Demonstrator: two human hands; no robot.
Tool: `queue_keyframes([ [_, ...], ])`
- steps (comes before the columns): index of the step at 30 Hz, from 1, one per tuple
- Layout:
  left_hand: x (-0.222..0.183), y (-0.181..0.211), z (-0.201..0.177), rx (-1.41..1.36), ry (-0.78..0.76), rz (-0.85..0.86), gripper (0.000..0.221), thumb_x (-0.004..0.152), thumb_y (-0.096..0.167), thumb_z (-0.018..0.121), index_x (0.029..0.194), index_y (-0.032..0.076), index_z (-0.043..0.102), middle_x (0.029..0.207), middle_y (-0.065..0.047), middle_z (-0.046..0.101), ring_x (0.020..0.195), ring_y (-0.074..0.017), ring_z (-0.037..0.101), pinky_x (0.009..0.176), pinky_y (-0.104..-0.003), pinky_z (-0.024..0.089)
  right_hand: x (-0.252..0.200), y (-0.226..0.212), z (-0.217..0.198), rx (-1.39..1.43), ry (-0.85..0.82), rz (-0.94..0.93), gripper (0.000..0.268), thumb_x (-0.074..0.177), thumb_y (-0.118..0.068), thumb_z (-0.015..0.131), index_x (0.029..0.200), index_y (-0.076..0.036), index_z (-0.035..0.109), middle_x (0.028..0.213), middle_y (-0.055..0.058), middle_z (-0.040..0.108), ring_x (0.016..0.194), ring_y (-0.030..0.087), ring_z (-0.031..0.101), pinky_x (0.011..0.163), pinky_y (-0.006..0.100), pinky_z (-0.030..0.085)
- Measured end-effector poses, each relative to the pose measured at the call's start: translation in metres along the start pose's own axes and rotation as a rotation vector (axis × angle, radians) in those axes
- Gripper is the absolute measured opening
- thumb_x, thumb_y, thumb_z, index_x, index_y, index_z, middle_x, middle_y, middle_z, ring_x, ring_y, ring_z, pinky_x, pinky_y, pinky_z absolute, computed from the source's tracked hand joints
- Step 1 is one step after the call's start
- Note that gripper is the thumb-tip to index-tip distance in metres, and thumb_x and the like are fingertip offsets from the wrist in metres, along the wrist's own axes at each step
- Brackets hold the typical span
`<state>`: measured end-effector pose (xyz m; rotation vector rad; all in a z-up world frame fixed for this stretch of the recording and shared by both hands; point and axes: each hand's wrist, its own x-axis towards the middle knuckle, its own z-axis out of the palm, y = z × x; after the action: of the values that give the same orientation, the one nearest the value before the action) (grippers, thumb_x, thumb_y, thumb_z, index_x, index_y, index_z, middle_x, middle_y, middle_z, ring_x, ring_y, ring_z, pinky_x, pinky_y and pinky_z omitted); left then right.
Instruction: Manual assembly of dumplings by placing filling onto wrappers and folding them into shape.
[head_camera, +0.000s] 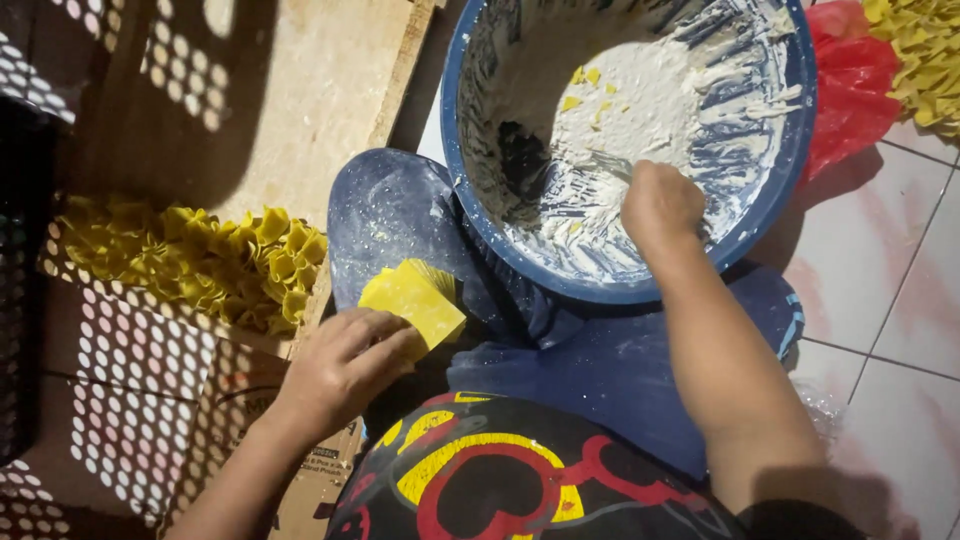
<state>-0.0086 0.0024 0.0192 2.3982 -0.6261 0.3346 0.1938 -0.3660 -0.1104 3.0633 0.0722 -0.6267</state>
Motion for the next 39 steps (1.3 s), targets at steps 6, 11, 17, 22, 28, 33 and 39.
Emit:
queue_keyframes([
  [6, -0.009, -0.005, 0.006, -0.059, -0.058, -0.029, 0.014, 0.099, 0.018, 0.063, 0.098, 0.007, 0.073, 0.092, -0.011, 0.067, 0.083, -0.0296, 0.071, 0.073, -0.037, 0.059, 0.01, -0.013, 0.005, 0.092, -0.039, -0.037, 0.021, 0.093, -0.003, 0.059, 0.103, 0.001, 0.077, 0.089, 0.029, 0.074, 0.095, 0.049, 0.074, 0.079, 0.063, 0.058],
  [11, -0.013, -0.01, 0.008, -0.134, -0.086, -0.102, 0.01, 0.093, 0.013, 0.069, 0.095, 0.005, 0.076, 0.091, -0.012, 0.071, 0.083, -0.03, 0.072, 0.072, -0.038, 0.06, 0.007, -0.022, 0.002, 0.221, -0.097, -0.001, 0.025, 0.096, -0.009, 0.059, 0.11, -0.005, 0.078, 0.095, 0.026, 0.075, 0.101, 0.048, 0.072, 0.082, 0.062, 0.058],
  [17, 0.014, -0.003, 0.011, -0.686, 0.183, -0.609, 0.01, 0.095, 0.01, 0.065, 0.093, 0.001, 0.069, 0.092, -0.016, 0.073, 0.089, -0.0286, 0.071, 0.084, -0.042, 0.058, -0.015, -0.033, -0.017, 0.598, 0.048, -0.09, 0.026, 0.095, -0.006, 0.06, 0.113, -0.006, 0.078, 0.099, 0.023, 0.076, 0.103, 0.046, 0.071, 0.087, 0.056, 0.056],
  [22, 0.016, -0.021, 0.022, -1.424, 0.567, -0.853, 0.026, 0.103, 0.032, 0.057, 0.103, 0.006, 0.059, 0.101, -0.017, 0.071, 0.096, -0.0294, 0.071, 0.092, -0.046, 0.058, -0.034, -0.035, -0.04, 0.68, 0.1, -0.135, 0.027, 0.093, -0.004, 0.06, 0.113, -0.005, 0.078, 0.101, 0.022, 0.076, 0.102, 0.044, 0.071, 0.087, 0.054, 0.056],
  [28, 0.035, -0.005, 0.023, -1.524, 0.705, -1.173, 0.037, 0.091, 0.011, 0.069, 0.126, 0.005, 0.061, 0.113, -0.018, 0.074, 0.101, -0.0304, 0.074, 0.102, -0.054, 0.055, -0.008, -0.005, -0.009, 0.262, -0.175, 0.118, 0.029, 0.095, -0.015, 0.056, 0.112, -0.014, 0.08, 0.102, 0.022, 0.077, 0.109, 0.044, 0.07, 0.091, 0.059, 0.056],
  [33, 0.016, -0.017, 0.034, -1.529, 0.699, -1.27, 0.029, 0.094, 0.008, 0.064, 0.123, 0.005, 0.062, 0.116, -0.017, 0.073, 0.107, -0.0292, 0.072, 0.106, -0.052, 0.052, 0.022, 0.001, 0.025, 0.076, -0.271, 0.077, 0.029, 0.095, -0.01, 0.057, 0.115, -0.006, 0.077, 0.098, 0.027, 0.075, 0.105, 0.046, 0.072, 0.086, 0.064, 0.056],
  [39, -0.005, -0.033, 0.052, -1.55, 0.695, -1.274, 0.028, 0.096, 0.008, 0.062, 0.124, 0.005, 0.062, 0.116, -0.019, 0.073, 0.108, -0.0331, 0.073, 0.106, -0.057, 0.052, 0.012, -0.025, 0.018, -0.019, -0.352, -0.014, 0.027, 0.096, -0.007, 0.058, 0.111, -0.002, 0.08, 0.106, 0.03, 0.075, 0.111, 0.05, 0.069, 0.091, 0.066, 0.053],
])
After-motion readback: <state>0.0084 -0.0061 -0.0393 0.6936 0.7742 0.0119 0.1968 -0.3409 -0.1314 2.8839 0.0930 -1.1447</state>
